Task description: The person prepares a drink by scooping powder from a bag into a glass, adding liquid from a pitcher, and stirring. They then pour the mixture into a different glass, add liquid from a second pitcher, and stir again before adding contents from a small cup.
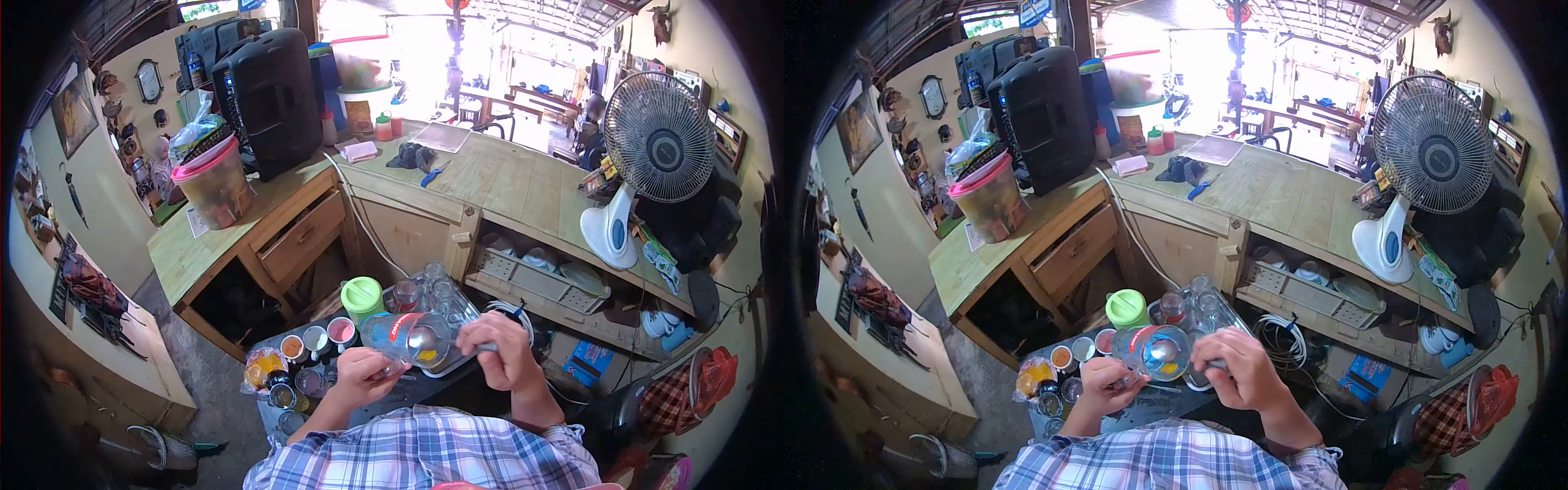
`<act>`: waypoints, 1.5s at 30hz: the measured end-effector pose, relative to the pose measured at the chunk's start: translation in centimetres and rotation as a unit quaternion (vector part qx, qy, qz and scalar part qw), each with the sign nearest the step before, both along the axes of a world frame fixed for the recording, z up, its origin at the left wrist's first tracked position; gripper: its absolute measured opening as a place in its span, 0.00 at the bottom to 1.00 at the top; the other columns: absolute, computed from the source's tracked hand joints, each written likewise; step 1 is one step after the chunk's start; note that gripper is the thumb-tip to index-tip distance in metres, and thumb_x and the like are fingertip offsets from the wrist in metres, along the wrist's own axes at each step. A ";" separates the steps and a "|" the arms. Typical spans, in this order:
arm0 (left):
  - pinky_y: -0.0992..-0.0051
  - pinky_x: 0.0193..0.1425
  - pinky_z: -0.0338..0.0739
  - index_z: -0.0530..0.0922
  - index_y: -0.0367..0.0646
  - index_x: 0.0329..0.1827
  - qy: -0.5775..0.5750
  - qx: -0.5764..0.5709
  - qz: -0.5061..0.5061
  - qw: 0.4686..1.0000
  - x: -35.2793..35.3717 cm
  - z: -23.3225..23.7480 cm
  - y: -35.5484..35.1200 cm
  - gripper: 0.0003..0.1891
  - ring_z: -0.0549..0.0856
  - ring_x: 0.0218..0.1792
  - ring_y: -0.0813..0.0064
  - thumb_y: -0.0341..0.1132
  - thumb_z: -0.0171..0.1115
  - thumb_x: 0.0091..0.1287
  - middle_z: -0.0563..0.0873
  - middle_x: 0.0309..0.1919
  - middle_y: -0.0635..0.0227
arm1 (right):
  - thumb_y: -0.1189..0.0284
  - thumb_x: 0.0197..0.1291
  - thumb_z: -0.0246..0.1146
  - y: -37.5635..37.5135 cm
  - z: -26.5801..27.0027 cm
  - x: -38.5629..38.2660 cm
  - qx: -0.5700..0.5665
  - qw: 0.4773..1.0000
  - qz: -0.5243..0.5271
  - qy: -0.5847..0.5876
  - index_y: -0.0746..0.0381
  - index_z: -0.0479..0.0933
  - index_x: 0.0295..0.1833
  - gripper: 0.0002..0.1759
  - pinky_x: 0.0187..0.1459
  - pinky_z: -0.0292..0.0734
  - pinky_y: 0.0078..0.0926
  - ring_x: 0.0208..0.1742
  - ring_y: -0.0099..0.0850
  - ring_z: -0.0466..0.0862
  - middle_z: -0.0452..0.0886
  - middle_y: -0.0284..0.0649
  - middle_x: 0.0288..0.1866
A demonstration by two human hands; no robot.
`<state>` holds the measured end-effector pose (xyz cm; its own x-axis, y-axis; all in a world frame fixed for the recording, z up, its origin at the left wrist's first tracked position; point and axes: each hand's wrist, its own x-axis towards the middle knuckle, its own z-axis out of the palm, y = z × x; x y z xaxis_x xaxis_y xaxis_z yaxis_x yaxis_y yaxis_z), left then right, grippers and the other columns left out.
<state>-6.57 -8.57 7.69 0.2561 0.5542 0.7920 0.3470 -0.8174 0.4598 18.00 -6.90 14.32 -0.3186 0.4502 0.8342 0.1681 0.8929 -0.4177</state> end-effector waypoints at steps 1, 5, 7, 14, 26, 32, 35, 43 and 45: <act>0.77 0.17 0.64 0.79 0.43 0.21 -0.009 -0.024 -0.002 1.000 0.1 0.2 -0.1 0.09 0.74 0.12 0.75 0.27 0.75 0.47 0.73 0.11 0.71 | 0.57 0.71 0.48 -0.1 0.3 0.3 0.024 1.000 -0.004 -0.010 0.58 0.72 0.31 0.19 0.32 0.69 0.28 0.25 0.32 0.80 0.81 0.35 0.28; 0.78 0.17 0.65 0.80 0.43 0.22 -0.043 -0.021 -0.013 0.999 0.0 -0.2 -0.1 0.09 0.75 0.12 0.76 0.27 0.75 0.47 0.74 0.11 0.71 | 0.57 0.71 0.48 -0.8 0.4 1.6 0.054 0.998 -0.021 0.036 0.57 0.72 0.30 0.20 0.30 0.66 0.28 0.24 0.28 0.77 0.80 0.35 0.26; 0.79 0.17 0.64 0.80 0.43 0.22 -0.009 -0.031 0.000 0.999 -0.3 -0.2 -0.2 0.09 0.74 0.12 0.77 0.27 0.75 0.47 0.74 0.11 0.71 | 0.55 0.72 0.45 -0.1 0.3 -0.5 0.026 0.999 -0.031 -0.017 0.57 0.72 0.28 0.22 0.32 0.66 0.28 0.25 0.27 0.77 0.80 0.34 0.26; 0.79 0.16 0.62 0.80 0.43 0.22 -0.030 -0.036 -0.022 0.999 -0.1 -0.1 -0.2 0.09 0.72 0.11 0.78 0.27 0.76 0.47 0.72 0.10 0.72 | 0.68 0.63 0.58 -0.9 0.6 1.4 0.039 0.998 -0.044 0.010 0.57 0.73 0.33 0.07 0.36 0.67 0.31 0.28 0.32 0.77 0.81 0.35 0.30; 0.80 0.15 0.60 0.80 0.42 0.21 -0.035 -0.045 -0.022 0.998 -0.3 -0.1 -0.2 0.09 0.70 0.10 0.80 0.28 0.76 0.46 0.70 0.09 0.72 | 0.72 0.62 0.58 -0.4 0.4 0.3 0.008 0.997 -0.049 -0.064 0.56 0.75 0.35 0.03 0.47 0.67 0.33 0.32 0.31 0.78 0.84 0.32 0.35; 0.83 0.16 0.53 0.79 0.41 0.20 -0.077 -0.141 -0.052 0.986 -0.9 -0.1 -0.6 0.10 0.66 0.10 0.87 0.27 0.76 0.47 0.69 0.09 0.76 | 0.60 0.67 0.57 -0.4 1.0 0.3 0.044 0.996 -0.047 -0.069 0.56 0.79 0.35 0.13 0.42 0.69 0.31 0.30 0.32 0.75 0.85 0.31 0.35; 0.84 0.17 0.52 0.77 0.41 0.18 -0.101 -0.183 -0.089 0.974 -0.8 0.5 -0.8 0.11 0.65 0.11 0.91 0.27 0.76 0.48 0.69 0.09 0.79 | 0.59 0.65 0.59 0.3 -0.1 -0.5 0.001 0.996 -0.009 -0.088 0.55 0.81 0.36 0.13 0.41 0.69 0.31 0.29 0.31 0.75 0.86 0.30 0.35; 0.83 0.19 0.49 0.70 0.43 0.16 -0.127 -0.250 -0.159 0.947 -1.0 0.2 -0.5 0.17 0.59 0.14 0.91 0.24 0.75 0.48 0.63 0.10 0.83 | 0.73 0.49 0.69 -0.2 0.3 -0.9 -0.043 0.988 0.029 -0.148 0.53 0.84 0.38 0.08 0.44 0.68 0.28 0.37 0.26 0.77 0.85 0.25 0.37; 0.83 0.19 0.48 0.69 0.43 0.15 -0.131 -0.249 -0.165 0.945 -0.9 0.1 -0.4 0.18 0.59 0.14 0.91 0.25 0.75 0.49 0.63 0.11 0.83 | 0.74 0.48 0.69 -0.9 1.3 0.1 -0.037 0.990 0.019 -0.132 0.53 0.84 0.38 0.09 0.45 0.68 0.28 0.37 0.28 0.77 0.85 0.26 0.38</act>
<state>-7.50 -8.94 7.84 0.3111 0.7993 0.5142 -0.0676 -0.5211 0.8508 18.10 -7.77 15.63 -0.5392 0.4908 0.6844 0.2479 0.8691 -0.4280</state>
